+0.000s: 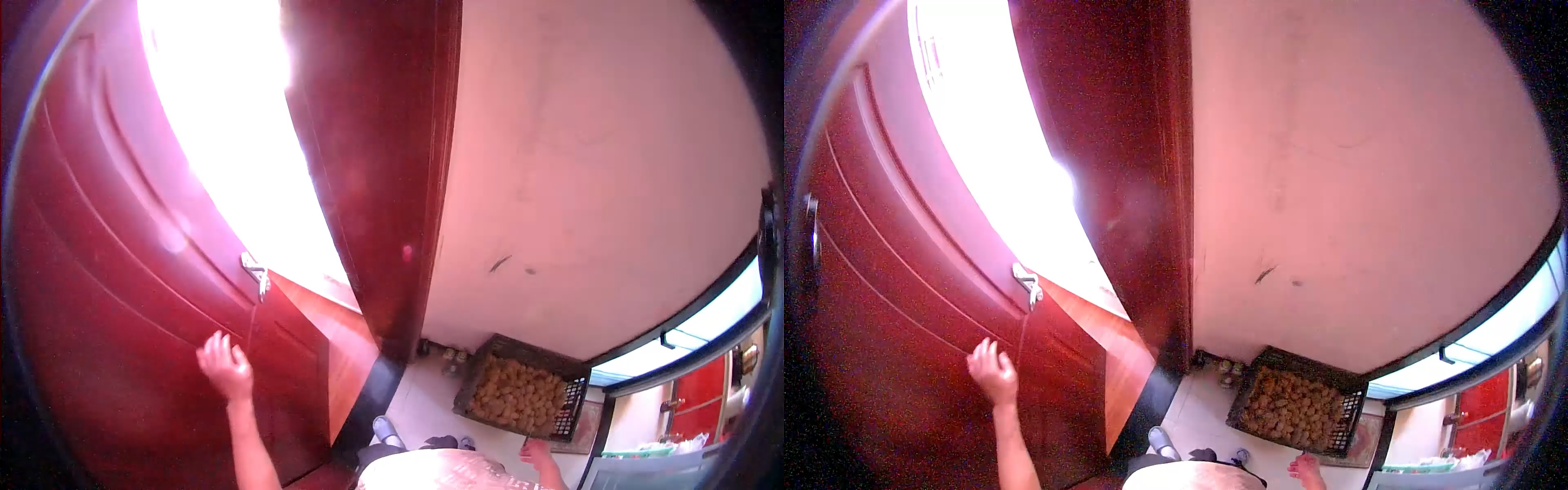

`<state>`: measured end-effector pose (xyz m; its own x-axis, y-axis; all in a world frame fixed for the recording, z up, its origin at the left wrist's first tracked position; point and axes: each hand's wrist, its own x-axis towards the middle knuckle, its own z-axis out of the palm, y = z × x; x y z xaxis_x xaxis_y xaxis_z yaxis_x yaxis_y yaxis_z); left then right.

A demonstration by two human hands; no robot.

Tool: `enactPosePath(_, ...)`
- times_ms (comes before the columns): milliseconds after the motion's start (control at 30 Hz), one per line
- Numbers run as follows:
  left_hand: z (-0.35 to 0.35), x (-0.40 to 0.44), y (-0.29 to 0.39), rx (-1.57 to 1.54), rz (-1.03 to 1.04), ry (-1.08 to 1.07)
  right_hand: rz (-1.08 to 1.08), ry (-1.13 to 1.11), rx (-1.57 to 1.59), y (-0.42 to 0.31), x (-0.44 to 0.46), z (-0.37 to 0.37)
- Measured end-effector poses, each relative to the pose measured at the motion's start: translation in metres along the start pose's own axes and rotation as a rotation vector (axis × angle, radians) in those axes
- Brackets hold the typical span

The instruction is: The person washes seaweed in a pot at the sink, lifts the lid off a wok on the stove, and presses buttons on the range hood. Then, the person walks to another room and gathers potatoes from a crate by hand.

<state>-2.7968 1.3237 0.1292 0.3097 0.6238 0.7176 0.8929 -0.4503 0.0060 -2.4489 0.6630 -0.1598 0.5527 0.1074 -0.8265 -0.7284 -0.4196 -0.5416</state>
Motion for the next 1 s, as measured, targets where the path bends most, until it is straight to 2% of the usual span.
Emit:
enactPosePath(67,-0.037,-0.029,-0.038,0.166,-0.078,-0.025,0.138,0.085,-0.160,-0.009,0.012,0.001)
enactPosePath(100,-0.057,-0.039,-0.049,0.266,-0.098,-0.041,0.141,-0.025,-0.103,-0.004,0.017,-0.012)
enactPosePath(233,-0.109,-0.055,-0.065,0.592,-0.305,-0.509,0.201,-0.155,-0.149,0.029,0.086,-0.052)
enactPosePath(267,-0.120,-0.046,-0.056,0.652,-0.349,-0.655,0.183,-0.333,-0.174,0.039,0.114,-0.062)
enactPosePath(300,-0.120,-0.047,-0.063,0.721,-0.318,-0.674,0.158,-0.510,-0.191,0.031,0.116,-0.058)
enactPosePath(400,-0.100,-0.051,-0.090,0.882,-0.259,-0.700,0.100,-0.177,-0.381,-0.015,0.068,-0.010)
enactPosePath(467,-0.110,-0.034,-0.085,0.909,-0.345,-0.836,0.055,-0.197,-0.341,-0.034,0.058,-0.002)
enactPosePath(533,-0.098,-0.036,-0.108,0.926,-0.340,-0.818,0.015,-0.217,-0.298,-0.028,0.055,0.006)
enactPosePath(600,-0.103,-0.027,-0.108,0.957,-0.424,-0.930,0.035,-0.096,-0.174,-0.018,0.057,0.012)
enactPosePath(633,-0.090,-0.039,-0.135,1.002,-0.389,-0.900,0.051,-0.094,-0.174,-0.007,0.053,0.010)
enactPosePath(767,-0.098,-0.032,-0.150,1.066,-0.403,-0.984,0.220,0.005,-0.178,0.022,0.032,0.017)
enactPosePath(833,-0.088,-0.037,-0.176,1.098,-0.446,-0.999,0.257,-0.026,-0.157,0.036,0.022,0.019)
enactPosePath(867,-0.097,-0.023,-0.161,1.078,-0.495,-1.072,0.295,-0.051,-0.126,0.047,0.013,0.018)
enactPosePath(1000,-0.075,-0.029,-0.169,1.118,-0.428,-1.029,0.255,-0.002,-0.076,0.065,-0.006,0.015)
